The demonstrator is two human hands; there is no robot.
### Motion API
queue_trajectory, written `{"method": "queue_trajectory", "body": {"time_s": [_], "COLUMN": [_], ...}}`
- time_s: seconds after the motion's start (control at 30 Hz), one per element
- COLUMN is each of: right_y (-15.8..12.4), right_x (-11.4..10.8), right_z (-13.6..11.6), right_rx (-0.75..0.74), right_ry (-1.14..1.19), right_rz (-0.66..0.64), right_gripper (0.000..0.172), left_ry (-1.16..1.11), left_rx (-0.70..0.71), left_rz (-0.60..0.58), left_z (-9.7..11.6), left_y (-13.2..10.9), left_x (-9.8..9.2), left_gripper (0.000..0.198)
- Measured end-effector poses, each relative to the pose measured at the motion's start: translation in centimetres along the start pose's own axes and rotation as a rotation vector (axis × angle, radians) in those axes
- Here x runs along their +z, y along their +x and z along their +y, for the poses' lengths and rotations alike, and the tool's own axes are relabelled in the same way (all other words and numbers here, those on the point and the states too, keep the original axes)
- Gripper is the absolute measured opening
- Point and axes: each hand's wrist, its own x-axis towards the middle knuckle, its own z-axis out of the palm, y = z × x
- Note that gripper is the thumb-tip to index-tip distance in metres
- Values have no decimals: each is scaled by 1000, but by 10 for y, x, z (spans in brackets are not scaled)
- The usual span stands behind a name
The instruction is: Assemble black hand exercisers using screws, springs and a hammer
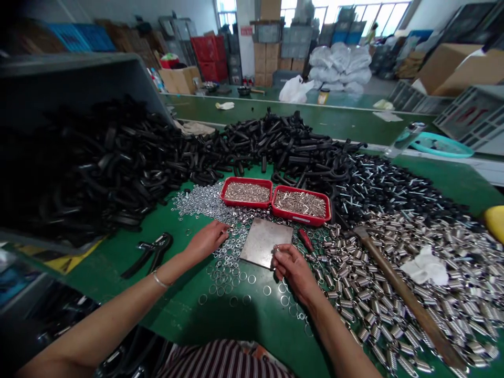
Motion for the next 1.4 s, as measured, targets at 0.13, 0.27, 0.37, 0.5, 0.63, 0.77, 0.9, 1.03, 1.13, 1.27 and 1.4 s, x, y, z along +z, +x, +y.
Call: {"method": "queue_trajectory", "body": {"time_s": [0.13,0.27,0.37,0.5,0.63,0.77,0.9,1.03,1.13,1.27,1.4], "right_y": [1,1,3,8,8,4,6,11,12,12,15], "right_x": [0,1,7,20,32,32,22,10,8,11,9], "right_z": [3,2,1,0,-5,-13,-15,-14,-17,-24,-28], "right_rx": [-30,-45,-58,-86,-174,-191,-131,-73,-60,-94,-64], "right_ry": [-12,28,12,-58,-164,-162,-107,-9,19,31,99], "right_rz": [22,37,49,41,58,34,13,-44,-55,-58,-38], "right_gripper": [30,27,28,28,26,27,25,26,24,24,27], "left_ry": [52,-163,-519,-1099,-1533,-1677,-1711,-1677,-1649,-1626,-1667], "left_rx": [-80,-35,25,-86,-199,-248,-251,-196,-256,-214,-157], "left_rz": [42,230,275,87,-59,-103,-165,-191,-31,-28,-111], "left_z": [9,13,27,65,101,117,119,117,118,125,126], "left_y": [3,0,-5,-10,-14,-18,-21,-17,-10,-3,-2], "left_x": [2,-7,-8,8,19,18,19,24,25,23,20], "left_gripper": [17,18,23,25,34,37,38,35,32,30,31]}}
